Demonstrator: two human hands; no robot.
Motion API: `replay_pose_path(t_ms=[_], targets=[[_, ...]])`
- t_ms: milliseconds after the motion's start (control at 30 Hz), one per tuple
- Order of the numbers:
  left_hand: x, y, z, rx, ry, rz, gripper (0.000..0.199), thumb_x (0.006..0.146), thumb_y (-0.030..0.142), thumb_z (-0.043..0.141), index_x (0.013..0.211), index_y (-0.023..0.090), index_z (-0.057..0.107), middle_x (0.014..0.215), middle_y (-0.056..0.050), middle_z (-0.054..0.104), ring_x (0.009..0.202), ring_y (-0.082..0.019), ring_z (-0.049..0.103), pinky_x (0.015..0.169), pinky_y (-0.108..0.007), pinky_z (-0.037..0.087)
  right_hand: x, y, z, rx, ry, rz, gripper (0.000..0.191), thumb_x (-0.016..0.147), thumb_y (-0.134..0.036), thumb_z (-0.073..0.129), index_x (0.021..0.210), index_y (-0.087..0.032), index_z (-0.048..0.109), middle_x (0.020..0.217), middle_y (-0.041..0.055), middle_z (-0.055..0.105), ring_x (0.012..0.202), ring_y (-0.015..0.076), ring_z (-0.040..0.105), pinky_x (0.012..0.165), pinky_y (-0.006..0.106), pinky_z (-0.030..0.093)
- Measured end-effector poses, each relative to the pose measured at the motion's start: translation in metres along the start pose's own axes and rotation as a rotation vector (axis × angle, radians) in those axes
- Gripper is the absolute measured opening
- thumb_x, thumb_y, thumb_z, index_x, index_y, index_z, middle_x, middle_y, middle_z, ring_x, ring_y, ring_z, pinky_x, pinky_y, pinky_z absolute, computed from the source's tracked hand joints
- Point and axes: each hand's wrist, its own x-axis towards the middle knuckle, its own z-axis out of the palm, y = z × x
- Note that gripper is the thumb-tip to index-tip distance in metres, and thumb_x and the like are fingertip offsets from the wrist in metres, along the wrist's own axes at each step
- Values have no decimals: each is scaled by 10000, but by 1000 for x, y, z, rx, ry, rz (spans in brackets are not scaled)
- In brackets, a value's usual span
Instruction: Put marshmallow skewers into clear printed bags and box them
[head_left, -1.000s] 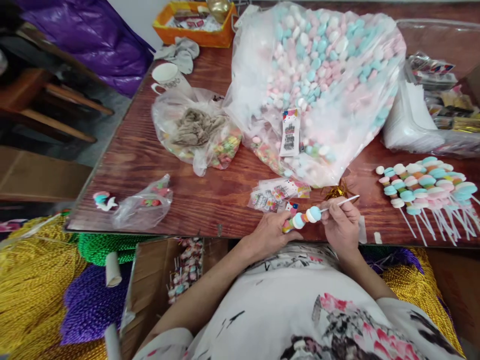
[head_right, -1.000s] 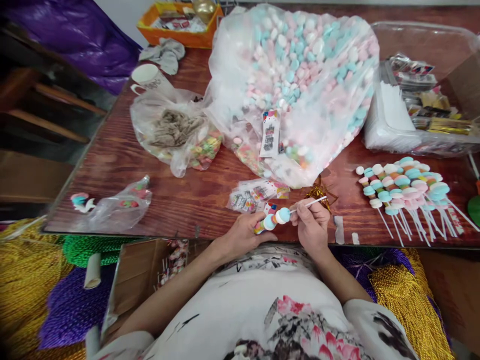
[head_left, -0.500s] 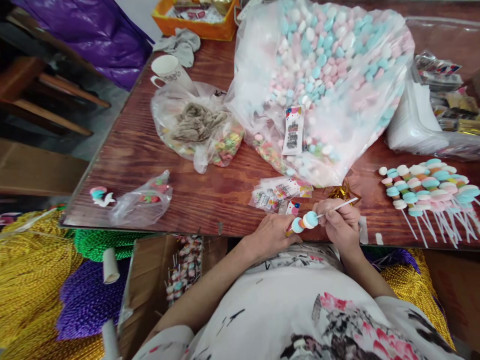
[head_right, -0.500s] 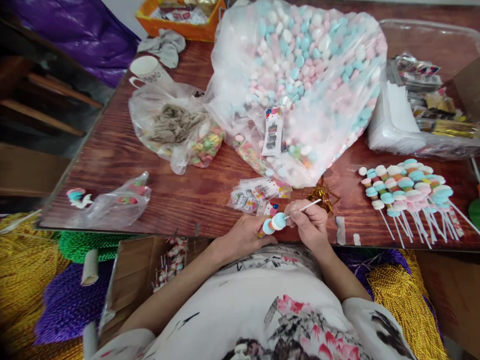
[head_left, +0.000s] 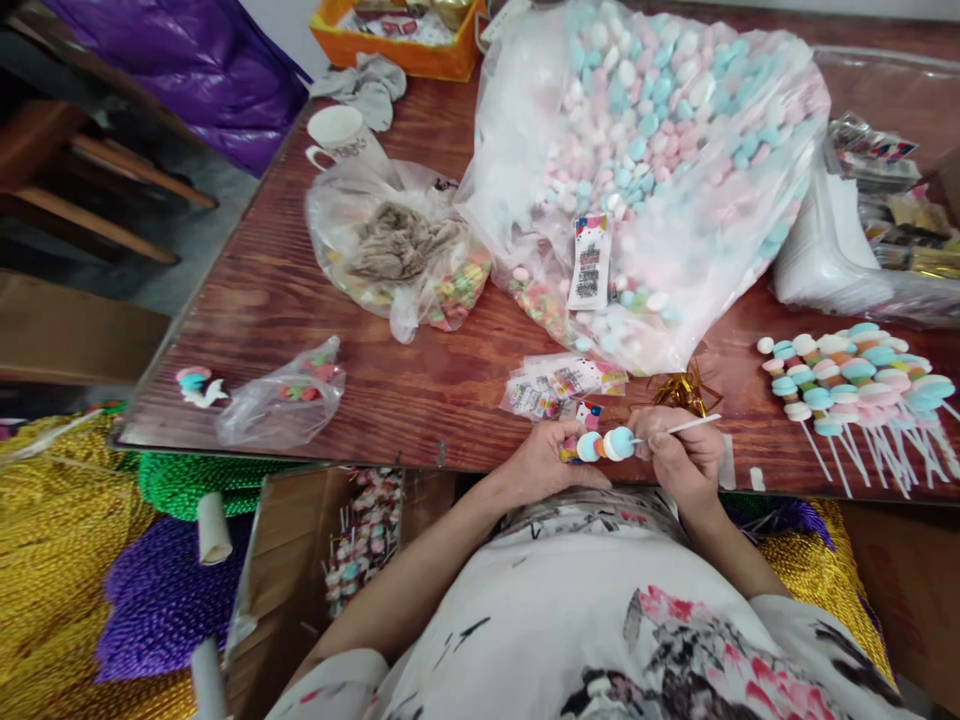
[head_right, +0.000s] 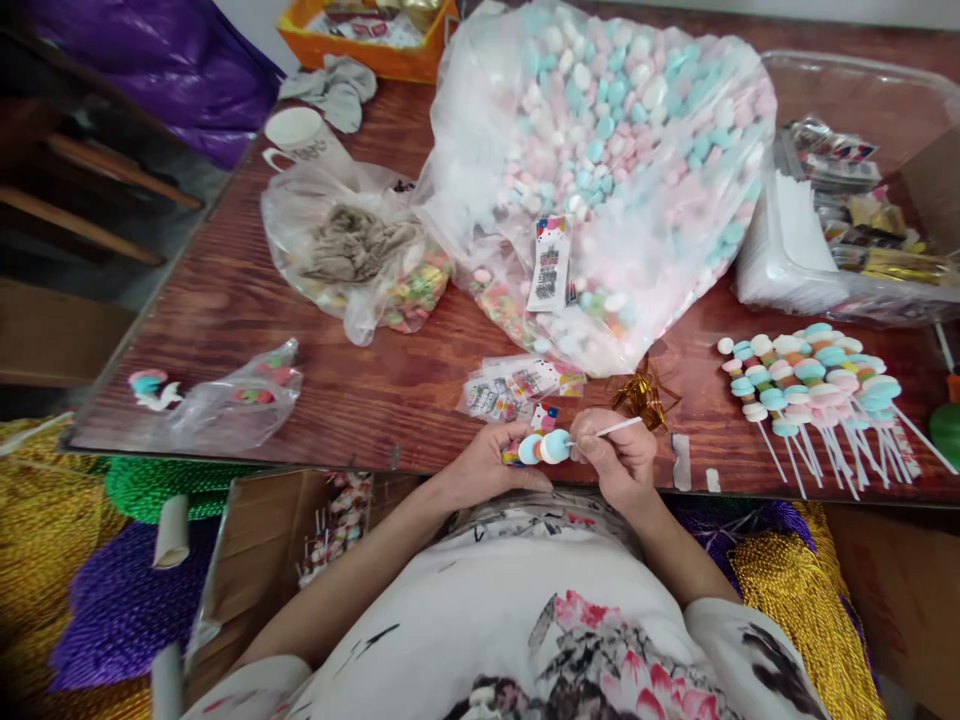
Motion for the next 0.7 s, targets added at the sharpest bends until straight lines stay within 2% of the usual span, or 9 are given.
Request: replay_pose_path(t_ms=[67,133,300,367,467,600,700], targets=[[-1,0,0,74,85,24,396,563,334,876,757,132,596,699,46,525,676,-110,473,626,-215,384,-1,-4,0,-8,35,19,122,865,-311,631,803,-212,666,582,-14,559,554,138,525,564,307,457],[-2,0,0,188,117,63,383,579,341,866,736,136,584,663,57,489,641,-99,440,592,-208,356,1,-7,1,21,85,63,131,857,-313,643,779,-209,658,569,-20,547,542,126,501,546,285,434],[-5,-1,4,604,76,193,250,705,302,774,818,144,618,669,41,529,628,-113,456,596,-227,349,9,-6,5,152,157,301,184,852,-293,647,700,-198,607,557,-40,510,518,92,433,497,230,342],[-6,-2,6,688,95,247,216,726,269,745,845,147,613,712,20,580,643,-126,497,619,-239,371,8,-2,7,153,151,337,209,865,-297,629,687,-199,585,547,-45,498,507,89,412,494,230,331],[-7,-5,5,642,132,283,185,757,255,711,873,155,607,728,10,618,641,-128,531,623,-236,392,1,2,11,12,95,248,200,898,-298,586,722,-205,598,562,-42,515,513,99,435,524,248,368],[-8,-7,4,542,142,244,160,784,288,689,806,157,599,676,22,612,608,-113,522,582,-219,383,-10,2,15,-285,-124,39,180,914,-286,551,770,-205,623,631,-12,567,593,132,529,612,291,432],[-11,-4,7,521,161,195,179,770,301,703,776,160,592,640,38,590,582,-106,503,557,-214,371,-10,3,18,-373,-200,-1,203,914,-283,539,749,-197,620,648,2,571,624,141,550,625,294,440]])
